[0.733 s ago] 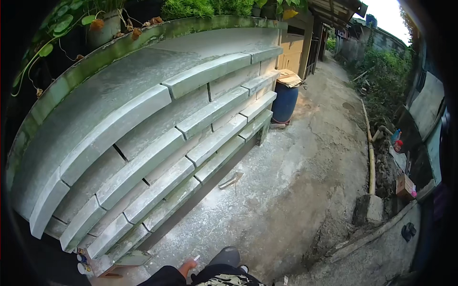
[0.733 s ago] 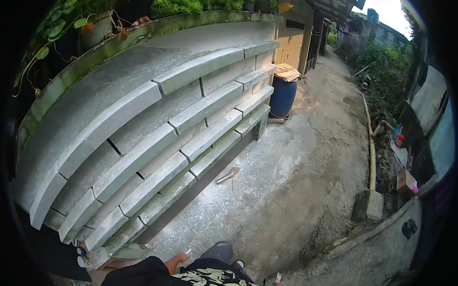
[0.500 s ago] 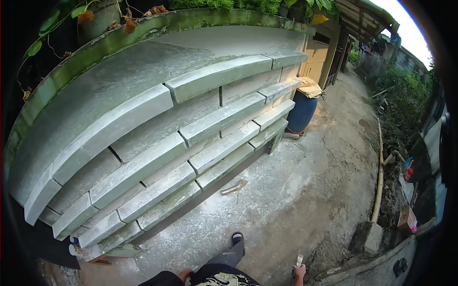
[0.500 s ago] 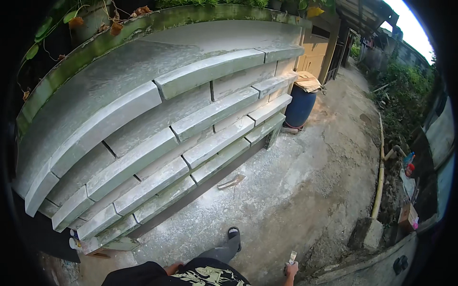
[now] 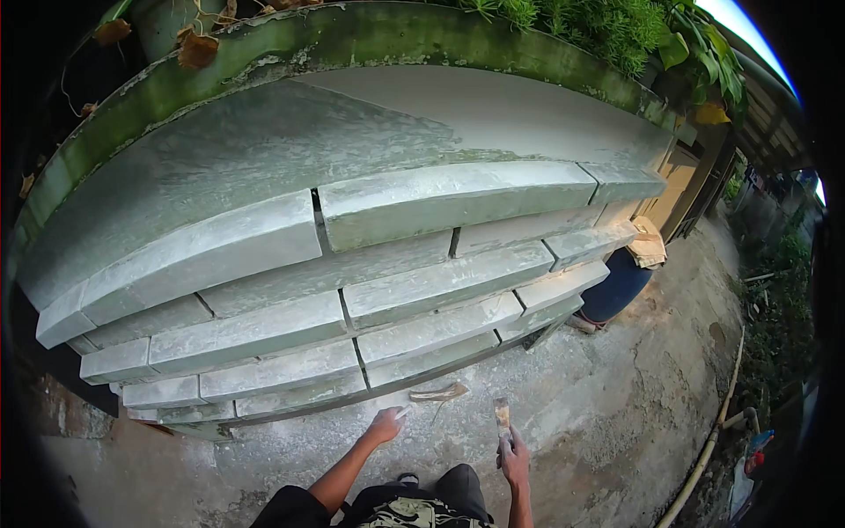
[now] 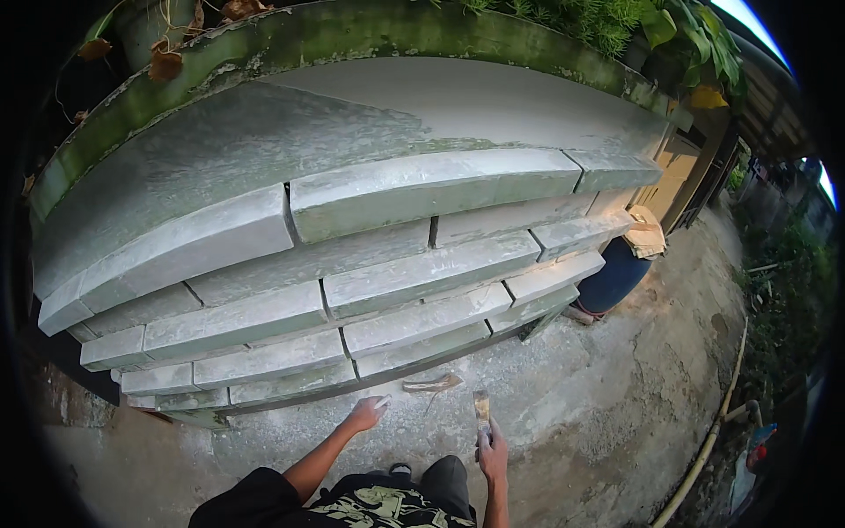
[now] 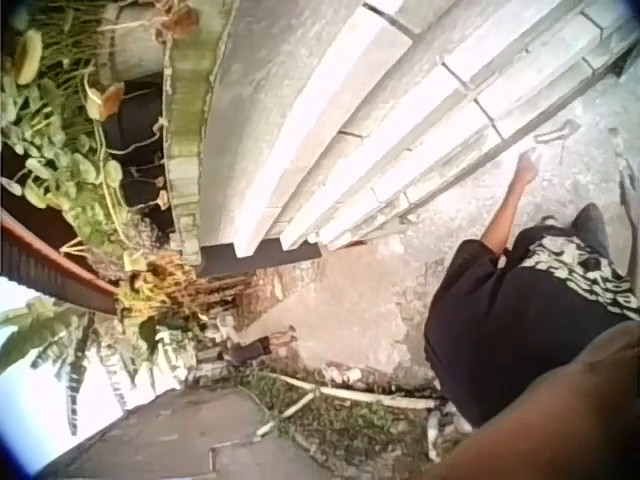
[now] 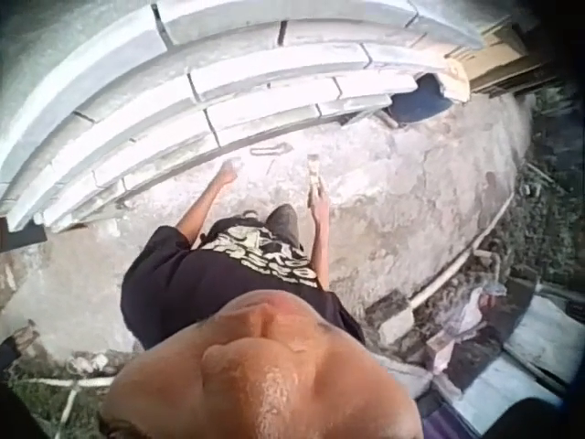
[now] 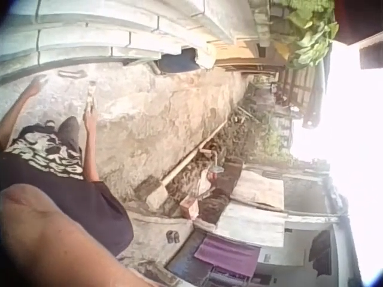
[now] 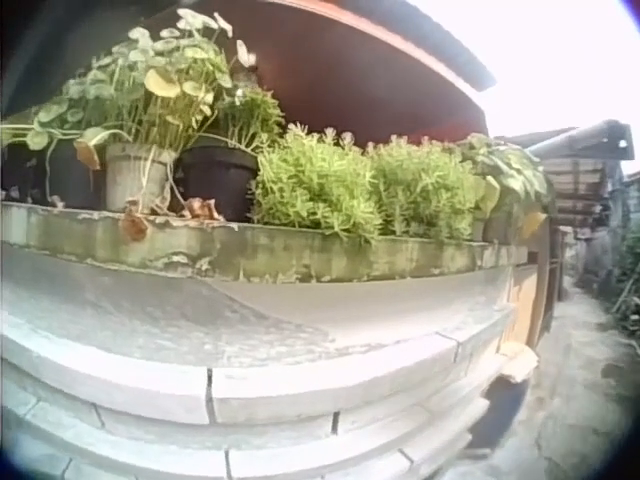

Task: Applying and smoothing filler on a concrete wall using a putty knife and a small tube.

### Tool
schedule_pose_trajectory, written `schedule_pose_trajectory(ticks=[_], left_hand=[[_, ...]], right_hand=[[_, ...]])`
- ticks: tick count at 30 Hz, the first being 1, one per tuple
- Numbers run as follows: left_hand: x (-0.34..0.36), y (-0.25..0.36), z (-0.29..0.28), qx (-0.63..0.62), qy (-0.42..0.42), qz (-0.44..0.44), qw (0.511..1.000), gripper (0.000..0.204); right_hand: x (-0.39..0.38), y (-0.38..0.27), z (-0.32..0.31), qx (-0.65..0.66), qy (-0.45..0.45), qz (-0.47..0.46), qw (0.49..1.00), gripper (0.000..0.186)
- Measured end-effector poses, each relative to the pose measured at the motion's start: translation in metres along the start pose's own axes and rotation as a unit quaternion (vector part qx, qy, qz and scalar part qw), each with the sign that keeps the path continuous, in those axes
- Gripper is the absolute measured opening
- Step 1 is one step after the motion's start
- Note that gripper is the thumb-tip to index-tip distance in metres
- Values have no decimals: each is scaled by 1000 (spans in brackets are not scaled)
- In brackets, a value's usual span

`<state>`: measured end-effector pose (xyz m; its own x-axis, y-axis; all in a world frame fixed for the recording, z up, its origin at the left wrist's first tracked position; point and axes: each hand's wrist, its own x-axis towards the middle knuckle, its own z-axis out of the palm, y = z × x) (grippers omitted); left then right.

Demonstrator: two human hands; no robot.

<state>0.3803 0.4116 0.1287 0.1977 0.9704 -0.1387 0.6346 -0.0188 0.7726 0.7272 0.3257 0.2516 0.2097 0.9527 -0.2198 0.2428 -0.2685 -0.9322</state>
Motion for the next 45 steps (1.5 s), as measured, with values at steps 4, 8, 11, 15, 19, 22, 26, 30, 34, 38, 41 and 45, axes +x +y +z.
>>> schedule_pose_trajectory(ticks=[4,8,11,15,19,22,26,30,34,38,41,45], left_hand=[[62,143,-56,-347,35,-30,937,37],[83,267,-121,-375,131,50,916,34],[83,350,-161,-248,245,89,933,31],[114,434,-196,-83,394,237,884,38],[148,451,-238,15,450,215,867,65],[176,456,-261,132,475,161,855,77],[182,456,-269,96,463,141,870,87],[188,453,-275,80,495,119,857,94],[183,450,-286,116,477,143,859,94],[190,447,-285,113,483,145,856,96],[189,447,-287,120,482,148,855,95],[190,442,-290,143,496,146,844,91]], right_hand=[[70,-140,-20,-21,-90,-109,990,61],[125,-255,-31,10,-166,-191,967,63],[154,-326,-43,-19,-225,-289,930,61],[213,-401,-54,-49,-275,-403,872,59],[241,-465,-26,-109,-222,-572,782,58],[260,-485,-3,-89,-208,-622,750,58],[272,-499,19,-87,-195,-640,739,58],[285,-504,30,-102,-167,-647,737,59],[276,-498,38,-93,-146,-655,736,58],[277,-501,39,-122,-146,-648,738,58],[275,-502,39,-127,-139,-647,739,58],[274,-503,47,-119,-136,-654,735,57]])
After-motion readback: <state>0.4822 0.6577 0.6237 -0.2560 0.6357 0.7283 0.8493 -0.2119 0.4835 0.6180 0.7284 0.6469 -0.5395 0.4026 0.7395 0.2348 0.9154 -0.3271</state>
